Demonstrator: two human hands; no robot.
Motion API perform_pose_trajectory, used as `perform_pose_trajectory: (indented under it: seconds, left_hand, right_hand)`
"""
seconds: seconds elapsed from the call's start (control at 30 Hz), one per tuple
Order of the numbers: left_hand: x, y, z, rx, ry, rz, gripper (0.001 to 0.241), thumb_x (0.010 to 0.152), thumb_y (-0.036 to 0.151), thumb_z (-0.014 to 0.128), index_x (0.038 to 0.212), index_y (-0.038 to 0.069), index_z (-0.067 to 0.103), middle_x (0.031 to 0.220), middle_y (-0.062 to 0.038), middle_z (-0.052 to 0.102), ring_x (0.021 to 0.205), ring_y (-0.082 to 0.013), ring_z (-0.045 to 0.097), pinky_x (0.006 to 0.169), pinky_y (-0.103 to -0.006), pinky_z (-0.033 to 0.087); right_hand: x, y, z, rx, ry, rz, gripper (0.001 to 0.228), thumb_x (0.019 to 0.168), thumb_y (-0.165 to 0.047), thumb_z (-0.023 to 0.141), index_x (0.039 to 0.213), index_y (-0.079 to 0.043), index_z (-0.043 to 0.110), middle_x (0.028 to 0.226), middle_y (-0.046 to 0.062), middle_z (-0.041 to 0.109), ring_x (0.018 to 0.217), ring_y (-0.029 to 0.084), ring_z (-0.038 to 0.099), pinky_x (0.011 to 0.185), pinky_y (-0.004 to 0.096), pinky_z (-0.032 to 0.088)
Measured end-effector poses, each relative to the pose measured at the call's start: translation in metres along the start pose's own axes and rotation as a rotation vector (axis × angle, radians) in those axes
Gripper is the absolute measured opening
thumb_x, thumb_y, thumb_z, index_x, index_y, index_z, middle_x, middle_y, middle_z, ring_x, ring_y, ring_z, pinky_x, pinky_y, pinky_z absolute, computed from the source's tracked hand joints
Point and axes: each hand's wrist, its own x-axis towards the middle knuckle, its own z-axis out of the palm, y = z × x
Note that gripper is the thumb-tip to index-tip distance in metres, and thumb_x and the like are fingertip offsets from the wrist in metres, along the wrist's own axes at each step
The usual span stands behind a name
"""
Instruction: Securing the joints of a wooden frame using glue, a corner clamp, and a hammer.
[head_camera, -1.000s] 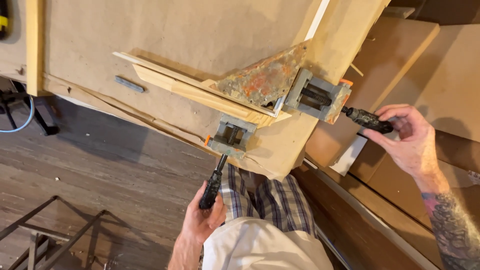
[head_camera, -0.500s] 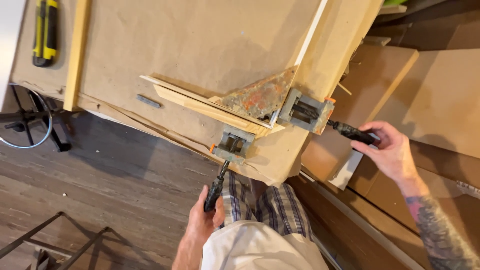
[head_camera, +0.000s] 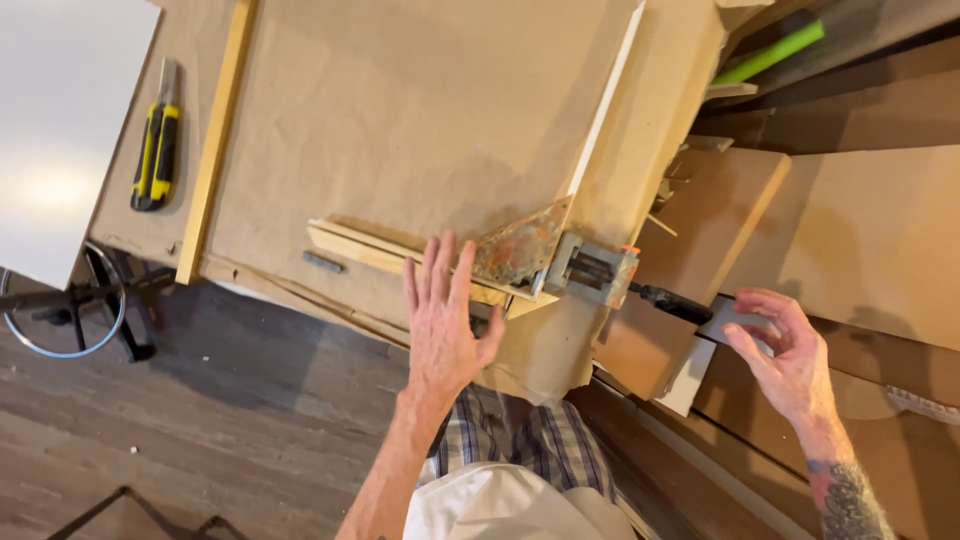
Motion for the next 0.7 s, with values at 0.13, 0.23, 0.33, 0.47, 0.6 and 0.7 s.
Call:
perform_pose_trajectory:
  seconds: [0.13, 0.23, 0.33, 0.47, 0.6, 0.7]
  left_hand:
    - [0.038, 0.001, 0.016, 0.108, -0.137, 0.052, 0.103, 0.084, 0.064, 0.074, 0.157, 0.003, 0.033, 0.163, -0.018, 0.041, 0.153, -0.032, 0.036, 0.129, -0.0536, 0.018]
    - [0.057, -0.01, 0.023, 0.099, -0.207, 0.121, 0.103, 0.073, 0.044, 0.092, 0.153, 0.004, 0.041, 0.128, -0.011, 0.069, 0.115, -0.0253, 0.066, 0.118, -0.0513, 0.035]
    - [0.068, -0.007, -0.001, -0.015, -0.312, 0.087, 0.103, 0.077, 0.044, 0.091, 0.154, 0.003, 0.037, 0.105, -0.013, 0.075, 0.098, -0.025, 0.072, 0.103, -0.0452, 0.053]
    - [0.089, -0.034, -0.014, -0.226, -0.25, -0.061, 0.094, 0.075, 0.042, 0.088, 0.153, 0.014, 0.044, 0.129, -0.017, 0.065, 0.11, -0.0359, 0.068, 0.096, -0.0528, 0.055]
    - [0.112, -0.092, -0.001, -0.099, -0.056, 0.03, 0.086, 0.069, 0.028, 0.093, 0.145, 0.011, 0.057, 0.126, -0.015, 0.065, 0.11, -0.0405, 0.067, 0.098, -0.0516, 0.053]
    - [0.111, -0.099, 0.0, 0.057, -0.064, 0.163, 0.089, 0.064, 0.033, 0.095, 0.142, 0.011, 0.058, 0.142, -0.017, 0.053, 0.134, -0.0415, 0.052, 0.114, -0.0573, 0.04]
  right_hand:
    - [0.001, -0.002, -0.001, -0.015, 0.035, 0.035, 0.033, 0.093, -0.014, 0.07, 0.125, -0.006, 0.064, 0.127, 0.008, 0.068, 0.113, 0.017, 0.065, 0.102, 0.031, 0.053]
    - [0.011, -0.009, 0.005, -0.039, 0.015, 0.062, 0.036, 0.091, -0.016, 0.072, 0.125, -0.006, 0.066, 0.123, 0.009, 0.07, 0.109, 0.017, 0.067, 0.103, 0.032, 0.053]
    - [0.021, -0.025, 0.013, -0.049, 0.01, 0.138, 0.03, 0.091, -0.015, 0.073, 0.12, -0.008, 0.07, 0.115, 0.006, 0.073, 0.106, 0.014, 0.068, 0.104, 0.029, 0.052]
    - [0.056, -0.052, 0.038, -0.218, -0.046, -0.066, 0.03, 0.095, -0.017, 0.07, 0.124, -0.009, 0.07, 0.119, 0.01, 0.07, 0.107, 0.026, 0.07, 0.097, 0.038, 0.057]
    - [0.124, -0.075, 0.085, -0.611, -0.009, -0.874, 0.04, 0.093, 0.005, 0.067, 0.13, -0.01, 0.068, 0.126, 0.014, 0.064, 0.119, 0.035, 0.062, 0.105, 0.046, 0.053]
    - [0.156, -0.115, 0.113, -1.007, -0.459, -0.808, 0.057, 0.091, 0.009, 0.052, 0.135, -0.025, 0.061, 0.146, 0.007, 0.053, 0.143, 0.03, 0.043, 0.115, 0.048, 0.045]
